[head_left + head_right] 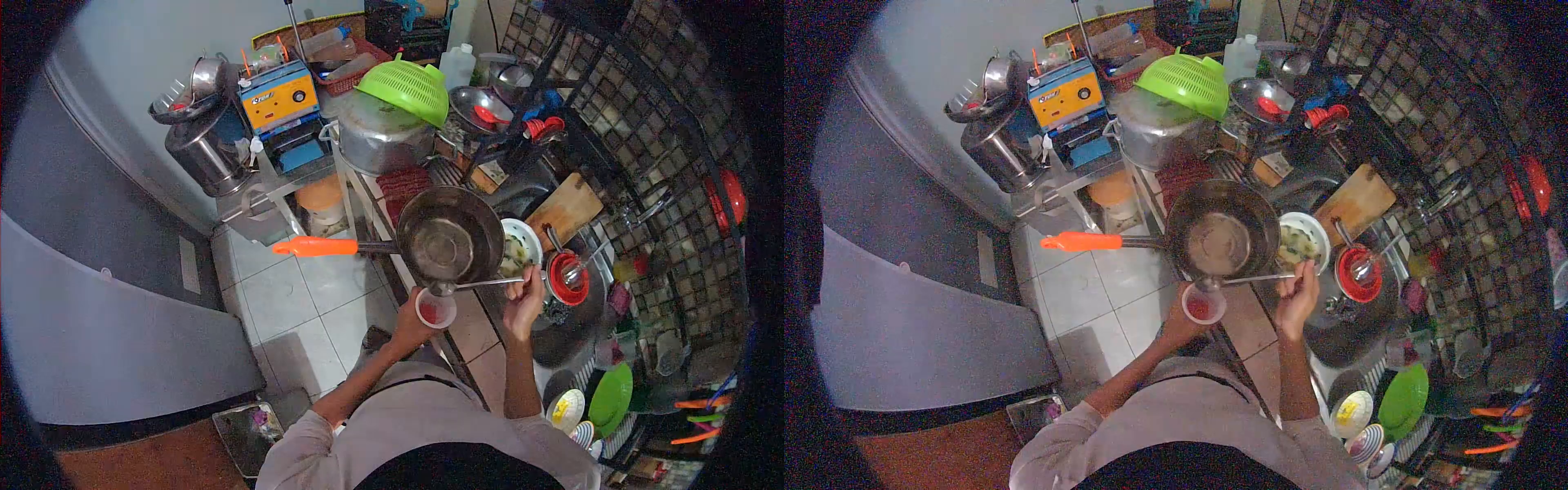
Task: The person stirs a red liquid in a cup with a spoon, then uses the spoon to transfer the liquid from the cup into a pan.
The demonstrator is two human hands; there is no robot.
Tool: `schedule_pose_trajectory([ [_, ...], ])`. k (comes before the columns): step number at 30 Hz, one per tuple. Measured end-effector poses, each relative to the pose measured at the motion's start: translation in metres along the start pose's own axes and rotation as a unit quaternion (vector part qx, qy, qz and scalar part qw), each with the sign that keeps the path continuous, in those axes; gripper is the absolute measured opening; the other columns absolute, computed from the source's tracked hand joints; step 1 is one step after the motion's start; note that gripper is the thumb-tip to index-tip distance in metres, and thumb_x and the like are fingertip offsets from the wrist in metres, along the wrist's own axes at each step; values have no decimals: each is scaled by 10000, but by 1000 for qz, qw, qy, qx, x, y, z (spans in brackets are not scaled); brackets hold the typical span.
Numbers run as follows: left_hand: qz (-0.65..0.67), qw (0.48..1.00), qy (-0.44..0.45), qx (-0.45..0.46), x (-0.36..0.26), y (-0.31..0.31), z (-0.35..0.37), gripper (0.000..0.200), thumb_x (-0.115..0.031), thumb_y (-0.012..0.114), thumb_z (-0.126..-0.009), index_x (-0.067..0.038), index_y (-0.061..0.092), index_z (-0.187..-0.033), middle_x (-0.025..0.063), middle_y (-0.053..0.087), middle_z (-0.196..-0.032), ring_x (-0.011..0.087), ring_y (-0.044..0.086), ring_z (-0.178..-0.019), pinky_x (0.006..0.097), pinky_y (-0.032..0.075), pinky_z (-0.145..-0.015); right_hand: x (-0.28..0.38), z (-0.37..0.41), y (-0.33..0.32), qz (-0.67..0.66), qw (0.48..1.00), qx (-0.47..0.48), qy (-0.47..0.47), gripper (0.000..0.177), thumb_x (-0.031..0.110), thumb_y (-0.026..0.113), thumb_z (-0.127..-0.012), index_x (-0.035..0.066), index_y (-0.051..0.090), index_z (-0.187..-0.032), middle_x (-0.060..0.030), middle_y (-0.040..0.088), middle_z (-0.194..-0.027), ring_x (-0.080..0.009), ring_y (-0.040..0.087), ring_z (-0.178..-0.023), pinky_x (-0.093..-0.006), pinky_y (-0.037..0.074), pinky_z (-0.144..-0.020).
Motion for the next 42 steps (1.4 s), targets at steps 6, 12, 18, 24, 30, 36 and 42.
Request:
schedule_pose_trajectory([
  [6,20,999,46,-20,1,2,-3,593,-202,760,-542,-55,418,-1003,130,564,-911,275,567,-853,347,453,-705,16,17,15,34,998,46,-11,286,292,379,-894,114,365,-672,45,273,-540,-54,249,-424,-206,214,-399],
  [12,-25,1000,-8,-13,2,0,-1,599,-204,763,-534,-62,419,-1004,133,567,-912,270,569,-860,345,455,-711,22,7,12,12,996,-38,-85,288,304,400,-881,106,415,-673,44,309,-528,-62,273,-431,-205,211,-411],
  [18,1,1000,15,-7,3,1,-1,562,-197,758,-537,-61,440,-980,130,572,-886,270,576,-836,346,455,-712,-3,-4,11,220,971,68,-71,336,352,391,-878,90,423,-669,28,346,-498,-62,314,-436,-210,239,-415],
  [24,17,999,29,-11,5,1,-3,561,-186,755,-546,-47,445,-992,124,567,-919,248,568,-867,335,450,-737,-26,-8,2,166,985,38,15,326,345,389,-881,102,422,-665,27,346,-490,-68,312,-412,-209,229,-381],
  [30,3,1000,-3,21,6,1,-3,609,-190,755,-547,-38,437,-1045,120,564,-951,238,559,-898,327,448,-758,-16,-4,1,64,996,32,51,252,294,407,-877,116,416,-699,38,341,-528,-51,305,-423,-191,211,-378],
  [36,21,999,-27,17,18,3,-1,636,-193,758,-543,-37,432,-1066,116,565,-962,236,560,-902,327,445,-771,3,5,6,-7,999,13,53,263,294,401,-879,120,402,-682,43,308,-522,-52,303,-416,-198,207,-375],
  [42,77,996,50,1,16,5,-2,676,-204,766,-533,-36,414,-1085,118,565,-973,223,559,-908,323,441,-781,17,19,11,64,997,44,29,288,309,395,-881,98,399,-686,29,307,-528,-61,297,-421,-214,221,-387],
])
Point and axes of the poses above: each hand's wrist, its own z-axis away from the middle knuckle, its own y-axis out of the palm, x = y × z, the point moved 5 cm from there along -z, towards the middle knuckle
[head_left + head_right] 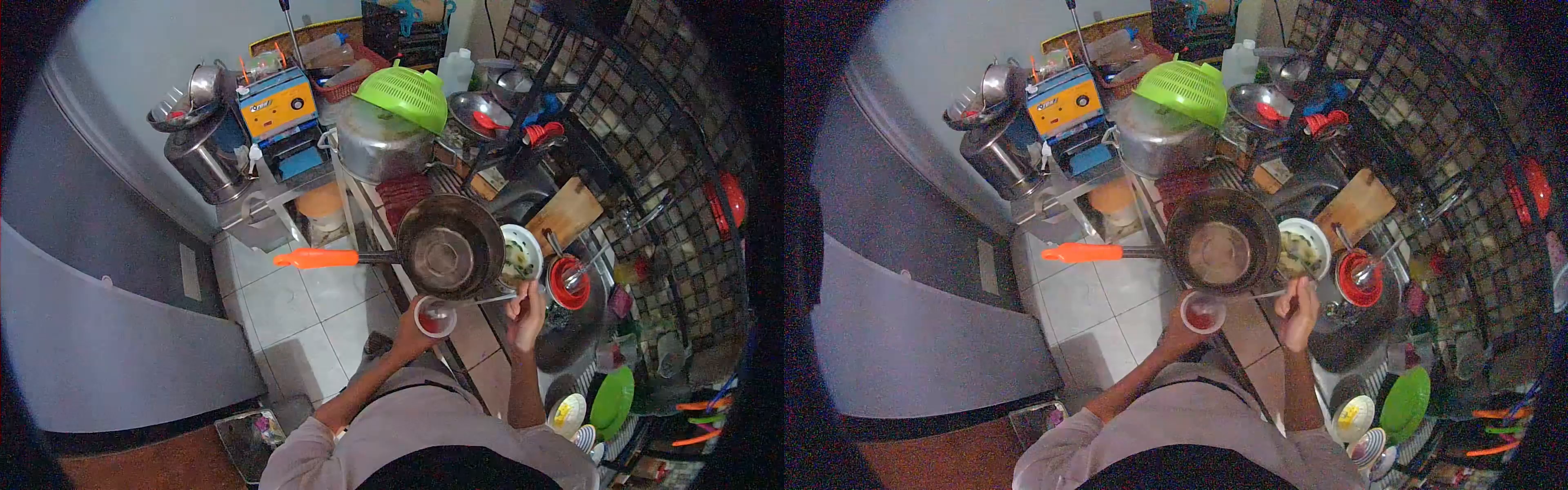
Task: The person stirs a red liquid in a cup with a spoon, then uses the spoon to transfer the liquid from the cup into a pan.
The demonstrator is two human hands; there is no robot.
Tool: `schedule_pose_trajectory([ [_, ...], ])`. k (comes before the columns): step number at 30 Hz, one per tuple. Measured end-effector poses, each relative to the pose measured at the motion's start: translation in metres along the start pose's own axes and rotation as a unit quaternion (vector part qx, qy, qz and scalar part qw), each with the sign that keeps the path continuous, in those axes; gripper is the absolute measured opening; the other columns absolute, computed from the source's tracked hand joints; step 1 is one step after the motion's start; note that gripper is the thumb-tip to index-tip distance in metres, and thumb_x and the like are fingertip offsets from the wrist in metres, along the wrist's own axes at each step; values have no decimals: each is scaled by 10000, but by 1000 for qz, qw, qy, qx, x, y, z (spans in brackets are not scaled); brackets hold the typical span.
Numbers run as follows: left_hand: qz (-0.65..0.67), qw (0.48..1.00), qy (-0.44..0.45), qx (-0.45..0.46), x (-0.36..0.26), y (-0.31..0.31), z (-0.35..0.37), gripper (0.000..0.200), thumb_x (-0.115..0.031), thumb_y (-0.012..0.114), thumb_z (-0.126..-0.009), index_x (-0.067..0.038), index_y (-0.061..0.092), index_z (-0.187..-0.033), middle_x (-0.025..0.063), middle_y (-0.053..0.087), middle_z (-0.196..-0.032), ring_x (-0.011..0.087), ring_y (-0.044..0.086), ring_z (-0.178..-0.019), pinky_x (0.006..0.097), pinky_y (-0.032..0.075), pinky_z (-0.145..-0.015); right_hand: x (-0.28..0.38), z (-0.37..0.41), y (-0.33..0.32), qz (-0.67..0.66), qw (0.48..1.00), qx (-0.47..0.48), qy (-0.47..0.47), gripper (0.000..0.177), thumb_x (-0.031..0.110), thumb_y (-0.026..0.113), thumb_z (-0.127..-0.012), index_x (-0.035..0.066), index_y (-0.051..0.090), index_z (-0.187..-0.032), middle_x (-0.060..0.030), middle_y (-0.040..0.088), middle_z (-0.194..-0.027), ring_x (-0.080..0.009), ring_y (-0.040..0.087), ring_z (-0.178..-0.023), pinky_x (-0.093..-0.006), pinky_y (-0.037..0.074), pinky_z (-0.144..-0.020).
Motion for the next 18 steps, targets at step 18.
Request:
schedule_pose_trajectory([
  [18,-45,998,-32,25,-18,-2,0,759,-204,779,-531,-33,352,-1135,117,545,-971,216,542,-908,330,440,-783,-30,-23,3,107,992,25,-63,342,366,370,-885,93,431,-689,29,344,-512,-61,294,-422,-201,222,-391],
])
Point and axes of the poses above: each hand's wrist, its own z-axis away from the middle knuckle, its own y-axis out of the palm, x = y × z, the point moved 5 cm from there along -z, towards the middle knuckle
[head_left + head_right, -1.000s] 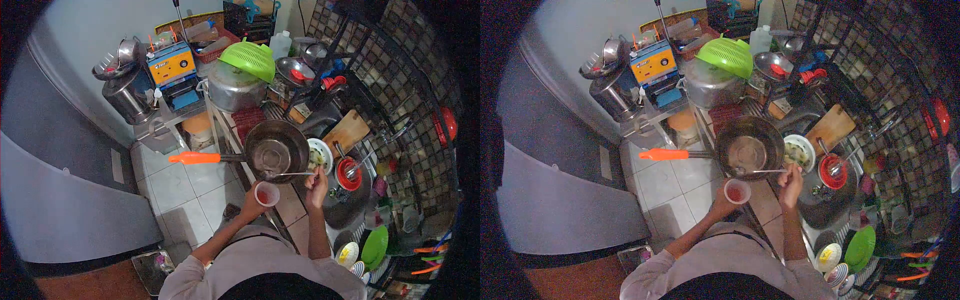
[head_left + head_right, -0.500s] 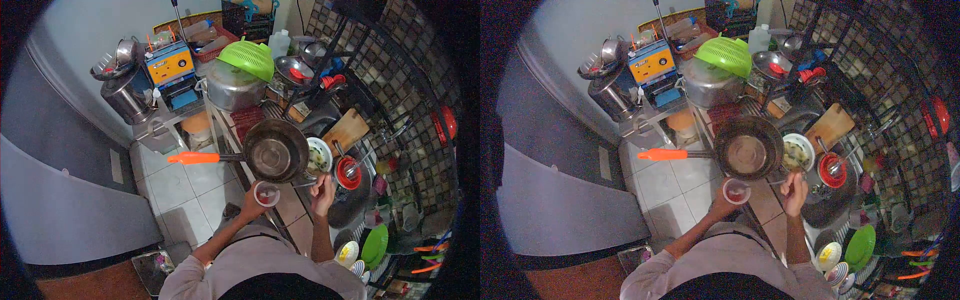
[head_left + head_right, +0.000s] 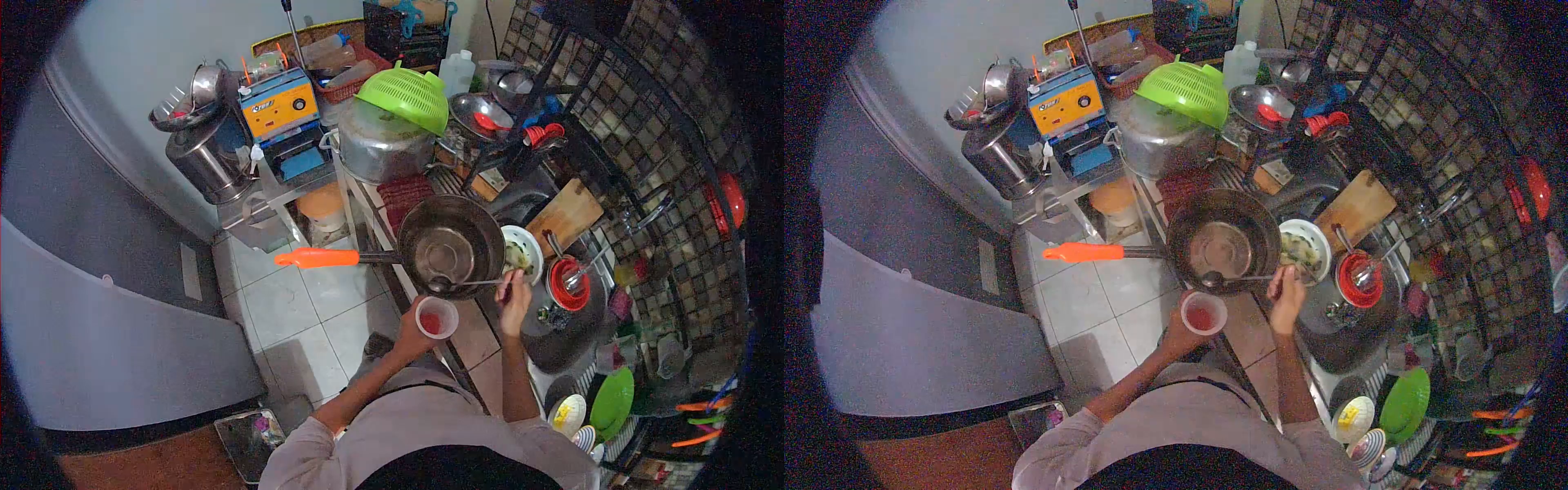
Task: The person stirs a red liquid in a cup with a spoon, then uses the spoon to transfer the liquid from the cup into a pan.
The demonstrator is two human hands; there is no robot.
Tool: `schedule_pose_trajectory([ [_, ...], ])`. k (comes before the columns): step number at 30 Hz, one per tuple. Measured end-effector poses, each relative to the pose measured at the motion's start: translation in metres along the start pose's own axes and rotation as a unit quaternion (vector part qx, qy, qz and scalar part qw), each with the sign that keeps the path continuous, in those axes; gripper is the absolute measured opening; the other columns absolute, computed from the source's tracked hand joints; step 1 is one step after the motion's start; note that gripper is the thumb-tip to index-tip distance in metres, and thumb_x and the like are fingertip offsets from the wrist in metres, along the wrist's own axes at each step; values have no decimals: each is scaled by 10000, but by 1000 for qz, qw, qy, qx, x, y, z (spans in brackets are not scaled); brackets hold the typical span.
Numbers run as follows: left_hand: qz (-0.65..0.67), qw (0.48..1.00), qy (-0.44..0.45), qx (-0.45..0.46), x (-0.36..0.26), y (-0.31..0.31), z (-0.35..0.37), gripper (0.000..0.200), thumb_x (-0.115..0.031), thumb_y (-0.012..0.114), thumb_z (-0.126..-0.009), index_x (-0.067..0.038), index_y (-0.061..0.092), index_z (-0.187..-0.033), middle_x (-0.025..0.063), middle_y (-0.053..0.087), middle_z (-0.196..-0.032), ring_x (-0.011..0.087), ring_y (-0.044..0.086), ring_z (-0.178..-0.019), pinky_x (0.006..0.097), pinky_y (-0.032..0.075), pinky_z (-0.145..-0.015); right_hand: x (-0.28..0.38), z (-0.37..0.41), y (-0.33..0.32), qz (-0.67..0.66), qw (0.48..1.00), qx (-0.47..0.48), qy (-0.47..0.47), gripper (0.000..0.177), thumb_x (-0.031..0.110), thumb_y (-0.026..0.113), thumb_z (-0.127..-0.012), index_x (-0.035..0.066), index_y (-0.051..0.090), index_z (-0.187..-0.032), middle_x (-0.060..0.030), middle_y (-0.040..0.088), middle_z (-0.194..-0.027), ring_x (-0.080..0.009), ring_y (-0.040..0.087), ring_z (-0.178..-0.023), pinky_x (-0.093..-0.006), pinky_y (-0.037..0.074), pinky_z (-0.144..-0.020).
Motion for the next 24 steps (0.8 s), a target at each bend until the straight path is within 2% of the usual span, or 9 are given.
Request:
schedule_pose_trajectory([
  [2,-13,1000,-3,-1,3,1,0,763,-209,779,-532,-32,349,-1137,114,545,-972,218,542,-908,329,439,-784,-2,1,1,17,1000,-4,8,339,360,366,-887,95,428,-685,30,344,-506,-59,286,-411,-200,208,-379],
  [4,-25,1000,-6,-3,2,1,0,768,-215,779,-533,-30,345,-1139,111,546,-972,219,542,-907,329,438,-784,-7,0,-2,-30,998,-34,49,324,345,363,-891,101,416,-683,30,333,-490,-61,275,-391,-198,197,-366],
  [6,-28,999,23,-18,-3,0,2,731,-211,773,-547,-29,361,-1123,107,543,-979,214,540,-909,327,436,-786,-8,-1,-4,-61,996,-34,50,312,337,365,-891,106,410,-686,33,323,-487,-58,271,-388,-196,195,-365],
  [13,-6,999,9,-31,10,3,1,692,-203,770,-526,-47,412,-1098,111,569,-951,224,564,-891,327,450,-756,9,0,-9,-177,979,-29,97,283,292,373,-893,121,380,-667,38,300,-515,-48,267,-394,-194,191,-365],
  [17,17,999,0,-29,12,4,1,711,-196,777,-512,-47,410,-1102,114,569,-950,225,563,-892,328,449,-767,19,6,-13,-167,982,-32,77,287,291,366,-896,115,382,-670,40,294,-516,-55,261,-393,-198,189,-367],
  [19,13,999,-19,-28,18,5,1,713,-188,779,-507,-46,411,-1100,113,568,-950,225,562,-894,328,448,-770,34,11,-5,-154,987,8,49,302,306,365,-896,109,381,-666,40,289,-519,-59,267,-404,-201,201,-377],
  [23,11,998,34,-52,23,6,2,700,-184,778,-510,-42,415,-1091,109,571,-940,216,566,-881,323,449,-766,38,15,-7,-114,993,11,36,318,322,359,-896,107,385,-664,36,294,-523,-62,275,-415,-208,211,-387],
  [24,25,997,49,-55,17,5,1,699,-187,778,-512,-42,415,-1091,108,571,-942,214,567,-879,323,450,-765,39,15,-7,-120,992,-17,26,324,328,359,-895,108,388,-659,34,294,-524,-62,275,-416,-209,213,-389],
])
Point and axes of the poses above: each hand's wrist, its own z-axis away from the middle knuckle, its own y-axis out of the palm, x = y × z, the point moved 5 cm from there along -z, towards the middle knuckle
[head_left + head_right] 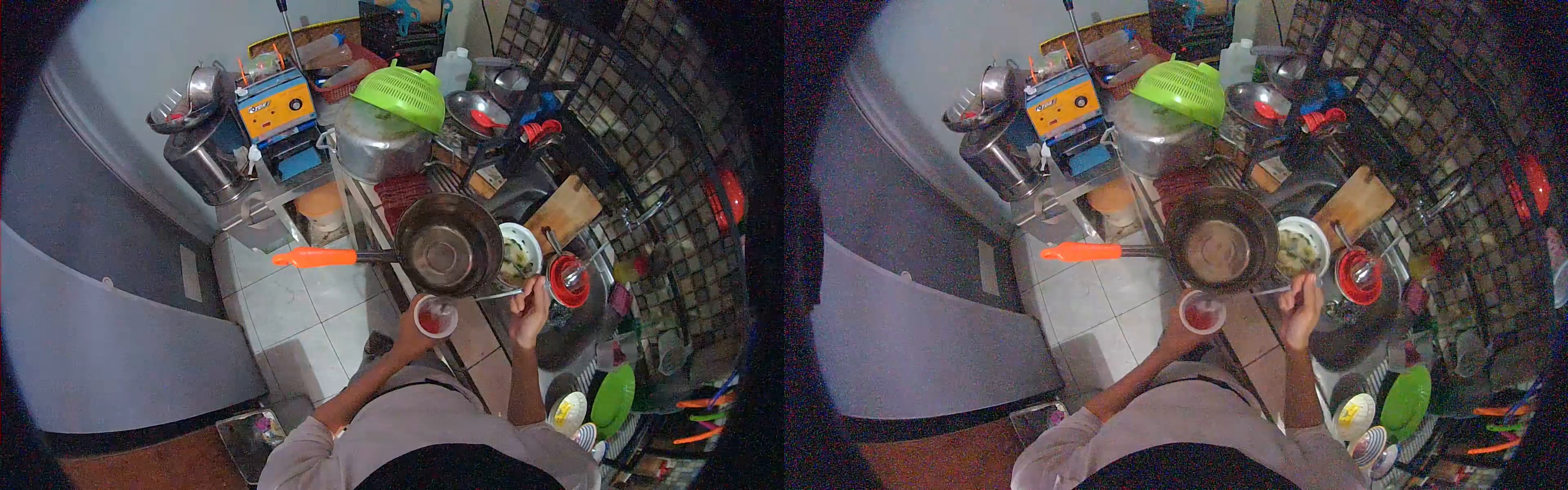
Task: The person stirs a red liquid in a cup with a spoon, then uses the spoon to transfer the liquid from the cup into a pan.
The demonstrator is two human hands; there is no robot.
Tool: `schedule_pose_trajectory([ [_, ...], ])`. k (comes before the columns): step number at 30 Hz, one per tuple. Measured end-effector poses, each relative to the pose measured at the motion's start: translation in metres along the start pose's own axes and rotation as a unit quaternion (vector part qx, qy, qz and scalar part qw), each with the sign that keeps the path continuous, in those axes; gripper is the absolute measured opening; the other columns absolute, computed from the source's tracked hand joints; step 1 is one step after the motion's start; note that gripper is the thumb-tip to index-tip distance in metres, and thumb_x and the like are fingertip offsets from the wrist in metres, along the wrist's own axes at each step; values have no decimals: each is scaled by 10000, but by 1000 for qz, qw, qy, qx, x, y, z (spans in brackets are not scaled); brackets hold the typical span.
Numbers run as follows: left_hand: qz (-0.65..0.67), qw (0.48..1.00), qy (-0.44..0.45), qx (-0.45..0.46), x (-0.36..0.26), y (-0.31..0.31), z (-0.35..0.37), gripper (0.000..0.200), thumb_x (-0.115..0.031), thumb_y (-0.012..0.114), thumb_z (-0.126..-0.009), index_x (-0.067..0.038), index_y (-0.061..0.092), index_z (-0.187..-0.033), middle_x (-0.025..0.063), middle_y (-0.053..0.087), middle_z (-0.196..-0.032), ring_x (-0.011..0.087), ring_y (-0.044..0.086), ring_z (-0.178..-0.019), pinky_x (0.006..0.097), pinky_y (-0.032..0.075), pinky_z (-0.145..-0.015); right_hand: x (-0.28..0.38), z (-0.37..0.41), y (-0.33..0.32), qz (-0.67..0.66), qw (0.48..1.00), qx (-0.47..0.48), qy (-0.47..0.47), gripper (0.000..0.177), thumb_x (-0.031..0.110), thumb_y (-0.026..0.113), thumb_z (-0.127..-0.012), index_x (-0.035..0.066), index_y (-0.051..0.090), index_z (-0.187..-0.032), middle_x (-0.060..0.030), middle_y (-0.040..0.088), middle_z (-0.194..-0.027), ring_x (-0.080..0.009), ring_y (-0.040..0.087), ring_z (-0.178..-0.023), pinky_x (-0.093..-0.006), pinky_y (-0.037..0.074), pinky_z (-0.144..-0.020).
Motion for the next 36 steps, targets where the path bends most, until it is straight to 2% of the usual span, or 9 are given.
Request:
schedule_pose_trajectory([
  [5,3,997,-50,56,-10,-1,-2,687,-184,774,-535,-45,394,-1091,92,536,-984,198,532,-924,323,424,-805,-8,-12,-3,16,998,-34,-54,341,337,349,-896,107,401,-650,34,317,-522,-60,292,-422,-207,220,-394],
  [7,6,998,-37,46,-10,-1,-3,687,-187,777,-515,-46,411,-1079,107,563,-963,206,559,-897,326,444,-776,-17,-17,-3,177,982,5,-61,350,341,337,-898,106,408,-649,35,344,-511,-55,314,-430,-203,229,-397],
  [9,6,999,-27,20,-11,-2,-2,664,-190,771,-524,-45,418,-1068,102,568,-949,201,559,-892,323,442,-773,-30,-19,-7,186,982,19,-26,356,355,330,-896,104,421,-661,35,363,-501,-53,328,-433,-202,238,-399],
  [11,-11,999,-36,26,-13,-2,-3,666,-187,771,-524,-46,419,-1072,100,568,-949,200,559,-891,322,442,-772,-41,-19,-5,159,986,51,19,350,341,337,-899,98,411,-658,29,341,-499,-65,318,-422,-202,220,-393],
  [15,-40,998,-37,17,-19,-4,-2,673,-176,769,-520,-49,420,-1081,98,567,-953,200,558,-892,320,443,-769,-48,-22,-16,89,995,-14,53,293,318,358,-895,105,423,-704,28,334,-493,-61,292,-405,-207,205,-375],
  [21,-23,998,-42,32,-15,-3,-2,640,-161,757,-533,-49,426,-1069,105,568,-954,201,558,-898,321,445,-764,-28,-18,-11,-53,996,-21,66,306,302,383,-888,123,378,-639,41,291,-472,-51,262,-395,-201,195,-369],
  [31,4,999,-23,29,-16,-2,-3,626,-180,755,-564,-34,411,-1066,118,562,-964,201,556,-905,306,442,-766,-7,-1,-4,-7,998,39,47,302,310,379,-890,114,382,-661,36,318,-526,-57,280,-411,-207,204,-374],
  [33,-14,999,41,17,-26,-3,-3,651,-177,757,-559,-23,402,-1082,122,560,-968,202,555,-903,308,444,-764,-2,-2,-3,-15,999,26,24,289,283,348,-905,95,395,-691,28,315,-555,-55,257,-415,-203,210,-383],
  [36,-3,999,-15,30,-16,-3,-2,677,-169,759,-554,-16,394,-1102,123,563,-962,203,557,-894,311,445,-766,-2,-10,-7,-25,998,-50,-15,295,311,374,-892,104,393,-683,30,309,-545,-61,286,-431,-208,225,-397],
])
Point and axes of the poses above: each hand's wrist, its own z-axis away from the middle knuckle, its own y-axis out of the palm, x = y × z, the point moved 5 cm from there along -z, towards the middle knuckle
